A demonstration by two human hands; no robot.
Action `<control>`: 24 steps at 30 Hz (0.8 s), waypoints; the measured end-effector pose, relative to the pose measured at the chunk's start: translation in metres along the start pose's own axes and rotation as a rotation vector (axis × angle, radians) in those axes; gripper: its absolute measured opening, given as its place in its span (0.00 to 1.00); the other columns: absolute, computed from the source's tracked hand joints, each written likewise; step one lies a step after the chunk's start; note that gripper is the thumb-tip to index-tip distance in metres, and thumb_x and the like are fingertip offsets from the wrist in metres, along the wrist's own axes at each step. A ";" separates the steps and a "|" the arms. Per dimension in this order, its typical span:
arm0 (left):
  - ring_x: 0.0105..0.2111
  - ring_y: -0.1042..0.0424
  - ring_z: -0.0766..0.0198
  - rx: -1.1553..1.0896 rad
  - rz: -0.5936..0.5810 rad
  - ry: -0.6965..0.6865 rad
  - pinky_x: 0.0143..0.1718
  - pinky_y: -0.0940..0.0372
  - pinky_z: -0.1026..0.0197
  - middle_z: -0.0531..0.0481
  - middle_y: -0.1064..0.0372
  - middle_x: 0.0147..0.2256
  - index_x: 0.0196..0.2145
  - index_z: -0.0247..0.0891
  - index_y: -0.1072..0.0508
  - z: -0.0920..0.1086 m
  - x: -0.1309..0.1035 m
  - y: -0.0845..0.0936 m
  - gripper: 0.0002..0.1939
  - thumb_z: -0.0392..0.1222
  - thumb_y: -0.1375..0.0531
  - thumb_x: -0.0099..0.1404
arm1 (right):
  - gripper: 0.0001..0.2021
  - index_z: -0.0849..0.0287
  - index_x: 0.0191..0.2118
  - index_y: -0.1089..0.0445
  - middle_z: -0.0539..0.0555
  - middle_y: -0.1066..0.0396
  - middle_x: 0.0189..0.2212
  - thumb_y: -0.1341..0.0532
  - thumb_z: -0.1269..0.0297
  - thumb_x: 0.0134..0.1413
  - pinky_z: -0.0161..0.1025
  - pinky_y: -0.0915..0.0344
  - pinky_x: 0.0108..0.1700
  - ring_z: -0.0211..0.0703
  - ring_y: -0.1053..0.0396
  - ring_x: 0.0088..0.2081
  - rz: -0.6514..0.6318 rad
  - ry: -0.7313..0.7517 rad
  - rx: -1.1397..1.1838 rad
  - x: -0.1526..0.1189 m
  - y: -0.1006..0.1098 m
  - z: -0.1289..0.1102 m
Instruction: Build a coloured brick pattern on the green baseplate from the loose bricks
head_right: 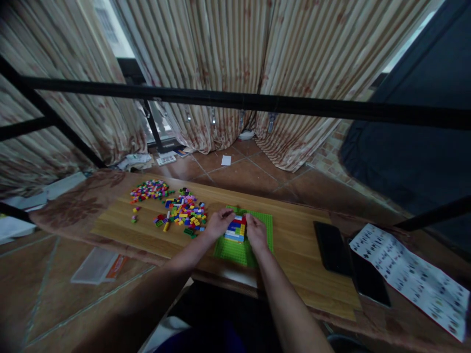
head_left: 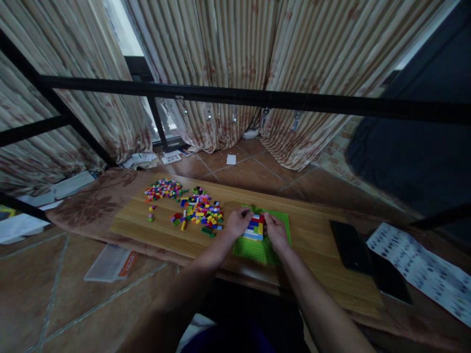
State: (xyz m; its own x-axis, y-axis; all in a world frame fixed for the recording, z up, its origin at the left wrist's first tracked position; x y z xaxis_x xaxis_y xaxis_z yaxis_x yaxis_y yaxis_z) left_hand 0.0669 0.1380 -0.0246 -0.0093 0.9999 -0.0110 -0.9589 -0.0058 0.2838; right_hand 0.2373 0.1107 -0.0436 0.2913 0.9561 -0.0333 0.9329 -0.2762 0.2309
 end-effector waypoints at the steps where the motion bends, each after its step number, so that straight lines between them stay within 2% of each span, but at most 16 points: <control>1: 0.33 0.25 0.64 -0.013 0.011 -0.010 0.36 0.31 0.64 0.48 0.23 0.33 0.40 0.35 0.24 0.003 -0.001 0.005 0.10 0.38 0.41 0.61 | 0.30 0.61 0.40 0.25 0.54 0.24 0.27 0.47 0.38 0.50 0.35 0.36 0.23 0.40 0.31 0.23 0.017 -0.017 0.007 -0.001 0.003 0.002; 4: 0.38 0.25 0.63 -0.043 0.038 -0.050 0.41 0.31 0.62 0.45 0.24 0.38 0.43 0.34 0.26 0.011 -0.014 0.027 0.12 0.39 0.42 0.63 | 0.31 0.62 0.43 0.27 0.58 0.24 0.34 0.48 0.38 0.49 0.34 0.38 0.22 0.38 0.32 0.23 0.087 -0.062 0.022 -0.007 0.020 0.004; 7: 0.40 0.26 0.62 -0.023 0.100 -0.108 0.43 0.32 0.62 0.45 0.25 0.40 0.45 0.34 0.26 0.010 -0.045 0.066 0.13 0.40 0.42 0.63 | 0.31 0.63 0.44 0.28 0.61 0.24 0.38 0.47 0.39 0.49 0.36 0.36 0.25 0.40 0.32 0.26 0.141 -0.065 0.012 -0.020 0.042 0.001; 9: 0.41 0.26 0.61 0.048 0.170 -0.089 0.45 0.32 0.59 0.44 0.25 0.42 0.46 0.35 0.27 -0.003 -0.072 0.099 0.14 0.41 0.43 0.64 | 0.29 0.62 0.44 0.28 0.61 0.25 0.40 0.44 0.40 0.49 0.39 0.34 0.31 0.43 0.30 0.30 0.142 -0.044 -0.008 -0.035 0.052 -0.004; 11: 0.43 0.26 0.59 0.119 0.218 -0.034 0.47 0.32 0.57 0.44 0.26 0.44 0.46 0.36 0.27 -0.021 -0.098 0.127 0.15 0.41 0.43 0.63 | 0.25 0.60 0.43 0.27 0.60 0.25 0.41 0.43 0.43 0.51 0.45 0.33 0.42 0.48 0.28 0.38 0.146 0.080 -0.133 -0.056 0.056 -0.019; 13: 0.44 0.27 0.58 0.216 0.277 0.020 0.48 0.33 0.56 0.45 0.26 0.44 0.46 0.37 0.27 -0.038 -0.119 0.152 0.14 0.40 0.43 0.63 | 0.19 0.56 0.41 0.26 0.58 0.26 0.42 0.43 0.47 0.54 0.47 0.35 0.47 0.50 0.29 0.43 0.077 0.185 -0.258 -0.081 0.042 -0.030; 16: 0.46 0.28 0.57 0.342 0.304 0.018 0.51 0.34 0.55 0.46 0.26 0.44 0.45 0.39 0.27 -0.047 -0.134 0.170 0.13 0.37 0.43 0.61 | 0.15 0.52 0.40 0.27 0.56 0.26 0.41 0.46 0.52 0.58 0.46 0.33 0.47 0.48 0.28 0.43 -0.230 0.315 -0.341 -0.120 -0.014 -0.037; 18: 0.47 0.28 0.57 0.389 0.318 -0.008 0.52 0.35 0.55 0.46 0.27 0.45 0.44 0.40 0.27 -0.046 -0.135 0.176 0.13 0.35 0.44 0.61 | 0.14 0.52 0.41 0.27 0.55 0.26 0.41 0.47 0.55 0.59 0.46 0.32 0.47 0.48 0.28 0.43 -0.372 0.378 -0.385 -0.140 -0.046 -0.039; 21: 0.45 0.28 0.58 0.441 0.376 0.004 0.49 0.34 0.57 0.46 0.28 0.44 0.45 0.40 0.28 -0.045 -0.130 0.189 0.13 0.36 0.44 0.62 | 0.14 0.52 0.44 0.28 0.55 0.27 0.42 0.48 0.58 0.60 0.47 0.32 0.48 0.48 0.29 0.45 -0.452 0.440 -0.448 -0.149 -0.076 -0.040; 24: 0.42 0.28 0.57 0.517 0.438 0.076 0.46 0.34 0.57 0.44 0.29 0.43 0.46 0.38 0.29 -0.048 -0.123 0.204 0.14 0.38 0.44 0.63 | 0.14 0.52 0.43 0.29 0.55 0.28 0.43 0.49 0.58 0.61 0.48 0.32 0.48 0.49 0.29 0.45 -0.461 0.463 -0.500 -0.143 -0.086 -0.038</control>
State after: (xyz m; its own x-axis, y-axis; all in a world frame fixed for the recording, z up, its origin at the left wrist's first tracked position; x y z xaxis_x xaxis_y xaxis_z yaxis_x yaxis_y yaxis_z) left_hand -0.1410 0.0135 -0.0114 -0.4033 0.9031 0.1474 -0.6035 -0.3836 0.6990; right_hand 0.1073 0.0015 -0.0219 -0.3166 0.9369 0.1484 0.7016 0.1260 0.7013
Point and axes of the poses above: each hand's wrist, its own x-axis towards the middle knuckle, its own y-axis out of the back of the hand, z = x × y, the point moved 10 cm from there along x, towards the middle knuckle
